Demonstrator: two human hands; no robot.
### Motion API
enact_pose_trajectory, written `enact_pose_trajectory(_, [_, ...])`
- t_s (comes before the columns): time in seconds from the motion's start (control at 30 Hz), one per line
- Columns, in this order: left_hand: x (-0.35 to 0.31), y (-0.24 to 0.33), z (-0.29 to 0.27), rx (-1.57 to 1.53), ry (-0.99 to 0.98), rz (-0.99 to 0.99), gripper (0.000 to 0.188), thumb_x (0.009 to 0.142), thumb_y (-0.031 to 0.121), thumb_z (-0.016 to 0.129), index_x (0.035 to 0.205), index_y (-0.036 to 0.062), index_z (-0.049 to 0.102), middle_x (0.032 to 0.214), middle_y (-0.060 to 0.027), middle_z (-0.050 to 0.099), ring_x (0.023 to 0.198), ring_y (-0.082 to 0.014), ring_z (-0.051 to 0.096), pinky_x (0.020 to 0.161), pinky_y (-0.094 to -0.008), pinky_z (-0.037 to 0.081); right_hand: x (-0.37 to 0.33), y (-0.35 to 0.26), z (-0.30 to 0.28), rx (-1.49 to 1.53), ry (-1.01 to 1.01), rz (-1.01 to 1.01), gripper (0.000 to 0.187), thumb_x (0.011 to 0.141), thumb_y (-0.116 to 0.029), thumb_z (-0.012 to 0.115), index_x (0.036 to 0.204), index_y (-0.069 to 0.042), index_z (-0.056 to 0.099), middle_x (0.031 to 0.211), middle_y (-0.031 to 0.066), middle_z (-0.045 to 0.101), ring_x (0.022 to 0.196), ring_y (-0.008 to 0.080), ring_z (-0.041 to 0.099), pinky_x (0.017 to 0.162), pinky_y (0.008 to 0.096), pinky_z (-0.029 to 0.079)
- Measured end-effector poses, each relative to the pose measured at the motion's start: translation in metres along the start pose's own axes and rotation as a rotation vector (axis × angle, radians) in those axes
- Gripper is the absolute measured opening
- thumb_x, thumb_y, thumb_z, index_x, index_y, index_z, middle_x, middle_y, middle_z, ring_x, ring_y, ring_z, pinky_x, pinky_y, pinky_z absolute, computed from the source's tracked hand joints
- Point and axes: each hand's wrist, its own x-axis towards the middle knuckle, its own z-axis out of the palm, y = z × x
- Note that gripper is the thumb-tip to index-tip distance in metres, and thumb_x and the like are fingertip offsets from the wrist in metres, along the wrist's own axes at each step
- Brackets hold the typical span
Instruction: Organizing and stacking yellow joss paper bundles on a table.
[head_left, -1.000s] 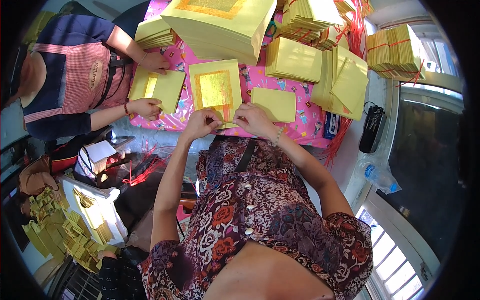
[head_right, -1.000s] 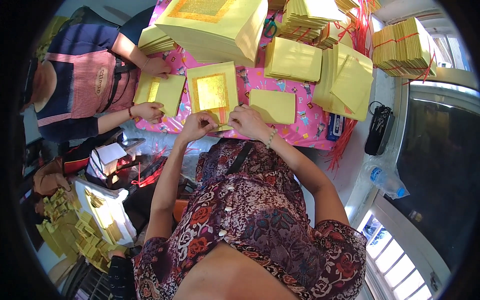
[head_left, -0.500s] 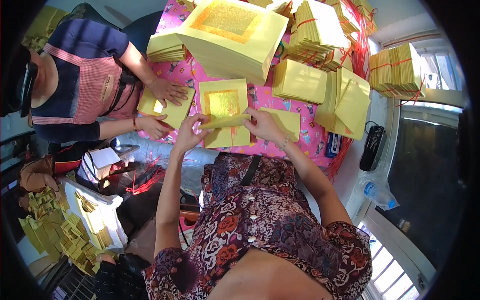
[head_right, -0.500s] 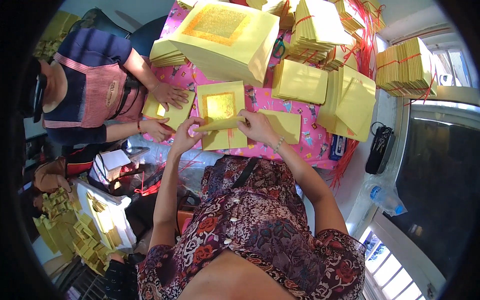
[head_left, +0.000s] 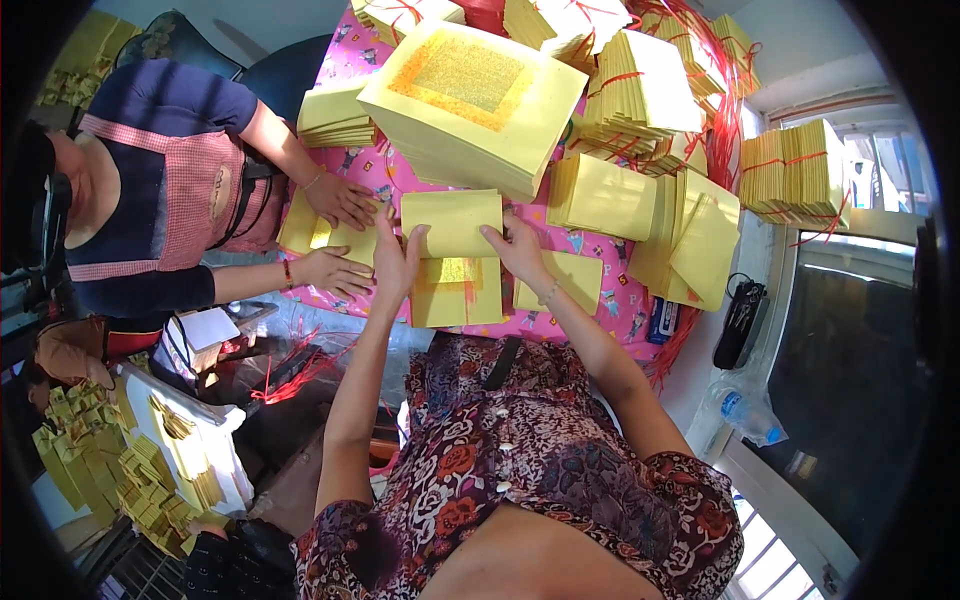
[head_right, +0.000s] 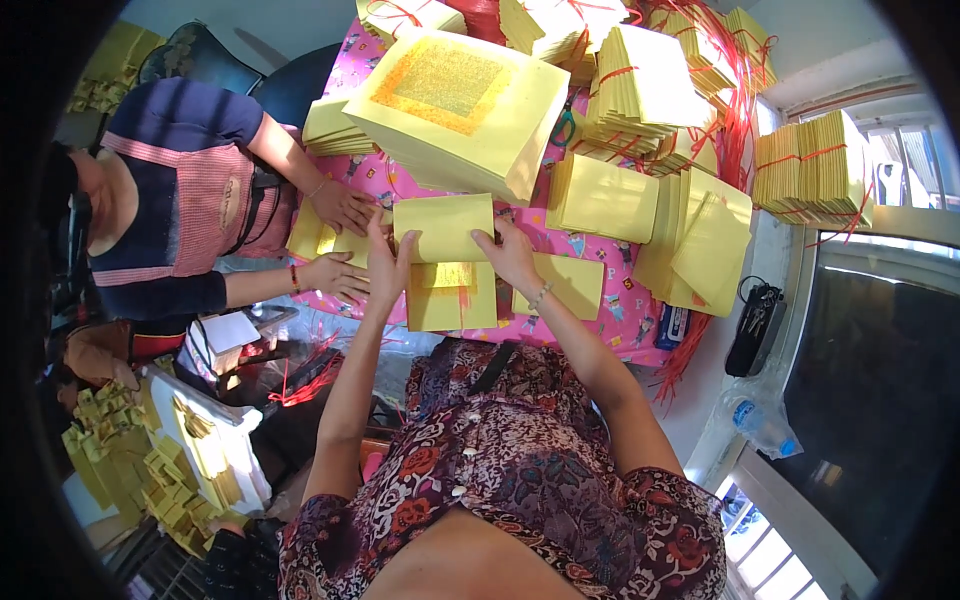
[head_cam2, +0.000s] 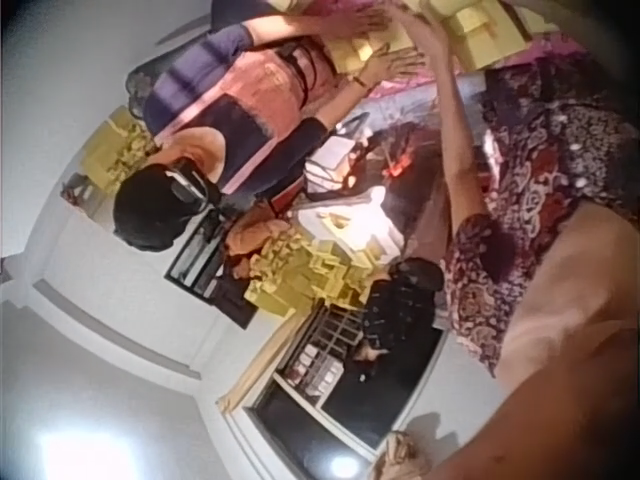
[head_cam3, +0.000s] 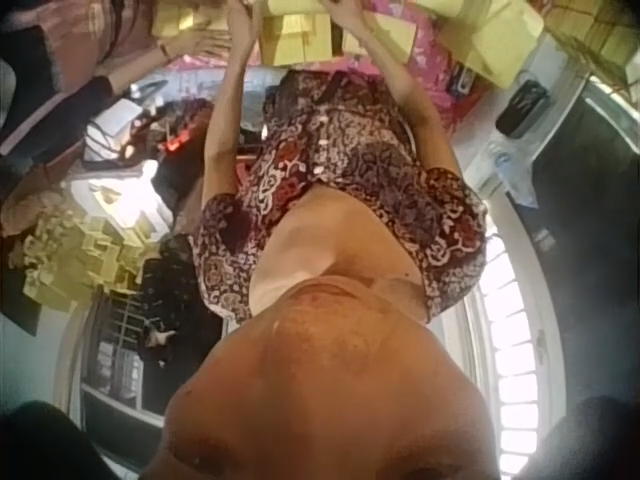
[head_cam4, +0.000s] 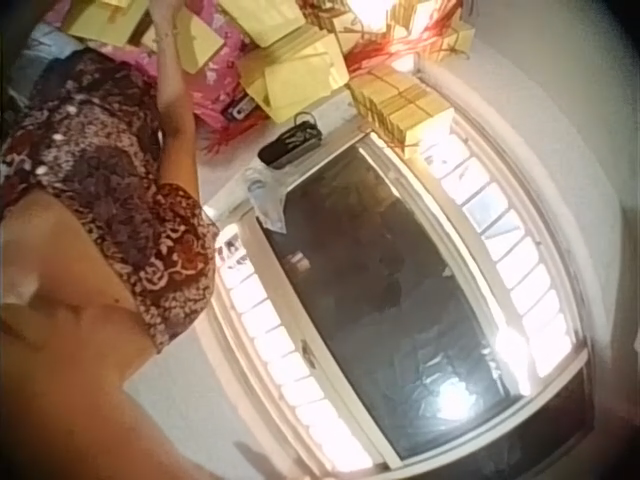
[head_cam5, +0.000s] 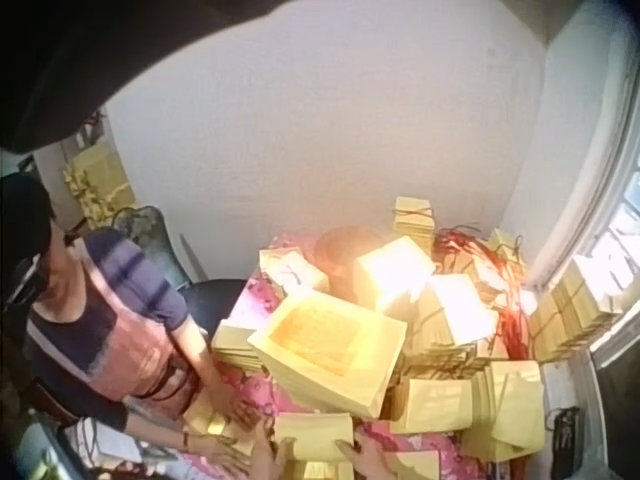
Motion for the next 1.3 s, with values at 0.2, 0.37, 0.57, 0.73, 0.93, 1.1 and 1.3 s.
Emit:
enact_pose_trajectory(0.2, [-0.028, 0.015, 0.022, 0.514, 0.286, 0.7, 0.061, 0.087, 0.022, 0.064, 0.141, 0.0059, 0.039, 0.142, -0.0221, 0.035, 0.129, -0.0412, 0.034, 0.108, -0.0499, 0.027, 0.008, -0.01, -0.001, -0.239, 0.008, 0.063, 0.036, 0.085, -0.037, 0.067, 0.095, -0.002, 0.066, 0.078, 0.0176, 0.064, 0.07, 0.0344, 0.062, 0.063, 0.0442, 0.047])
enact_pose_trajectory(0.37, [-0.032, 0.016, 0.036, 0.669, -0.091, 0.59, 0.066, 0.091, 0.038, 0.056, 0.147, 0.011, 0.035, 0.152, -0.0167, 0.029, 0.141, -0.0378, 0.023, 0.113, -0.0548, 0.017, 0.007, 0.0, 0.004, -0.182, 0.107, -0.031, 0.033, 0.084, -0.034, 0.069, 0.09, -0.002, 0.067, 0.062, 0.011, 0.058, 0.054, 0.0211, 0.053, 0.053, 0.037, 0.041])
enact_pose_trajectory(0.57, [-0.032, 0.009, 0.036, 0.697, -0.153, 0.553, 0.067, 0.092, 0.043, 0.053, 0.149, 0.0141, 0.032, 0.154, -0.0176, 0.025, 0.143, -0.0384, 0.019, 0.114, -0.0559, 0.016, 0.004, -0.011, 0.002, -0.227, 0.044, 0.092, 0.037, 0.083, -0.036, 0.068, 0.087, 0.001, 0.065, 0.076, 0.0197, 0.063, 0.07, 0.0363, 0.062, 0.064, 0.0458, 0.047])
enact_pose_trajectory(0.73, [-0.029, 0.008, 0.038, 0.694, -0.177, 0.543, 0.069, 0.093, 0.046, 0.051, 0.15, 0.0138, 0.03, 0.155, -0.0186, 0.022, 0.143, -0.0397, 0.019, 0.114, -0.0562, 0.016, 0.006, -0.002, 0.007, -0.246, 0.155, -0.015, 0.038, 0.081, -0.034, 0.073, 0.074, 0.001, 0.06, 0.057, 0.0124, 0.054, 0.051, 0.0214, 0.051, 0.05, 0.0375, 0.039])
enact_pose_trajectory(0.93, [-0.031, 0.004, 0.039, 0.696, -0.178, 0.54, 0.071, 0.092, 0.049, 0.05, 0.15, 0.0125, 0.029, 0.155, -0.0196, 0.02, 0.143, -0.0416, 0.017, 0.113, -0.0568, 0.016, 0.004, -0.005, 0.008, -0.246, 0.159, 0.006, 0.039, 0.08, -0.033, 0.073, 0.071, 0.001, 0.059, 0.056, 0.0133, 0.054, 0.05, 0.0222, 0.051, 0.049, 0.0383, 0.039])
enact_pose_trajectory(1.1, [-0.029, 0.003, 0.04, 0.712, -0.191, 0.525, 0.073, 0.092, 0.05, 0.051, 0.15, 0.012, 0.028, 0.155, -0.0203, 0.02, 0.143, -0.0423, 0.016, 0.113, -0.0573, 0.014, 0.008, -0.001, 0.009, -0.246, 0.148, 0.028, 0.038, 0.08, -0.033, 0.073, 0.072, 0.002, 0.06, 0.057, 0.013, 0.055, 0.05, 0.0222, 0.051, 0.049, 0.0386, 0.039])
enact_pose_trajectory(1.3, [-0.035, 0.005, 0.041, 0.73, -0.172, 0.533, 0.076, 0.091, 0.051, 0.052, 0.15, 0.0114, 0.028, 0.156, -0.0204, 0.019, 0.143, -0.0425, 0.014, 0.113, -0.0573, 0.013, 0.005, -0.006, 0.007, -0.237, 0.142, 0.004, 0.039, 0.079, -0.033, 0.074, 0.069, 0.002, 0.058, 0.056, 0.0124, 0.055, 0.049, 0.0217, 0.051, 0.048, 0.0384, 0.039])
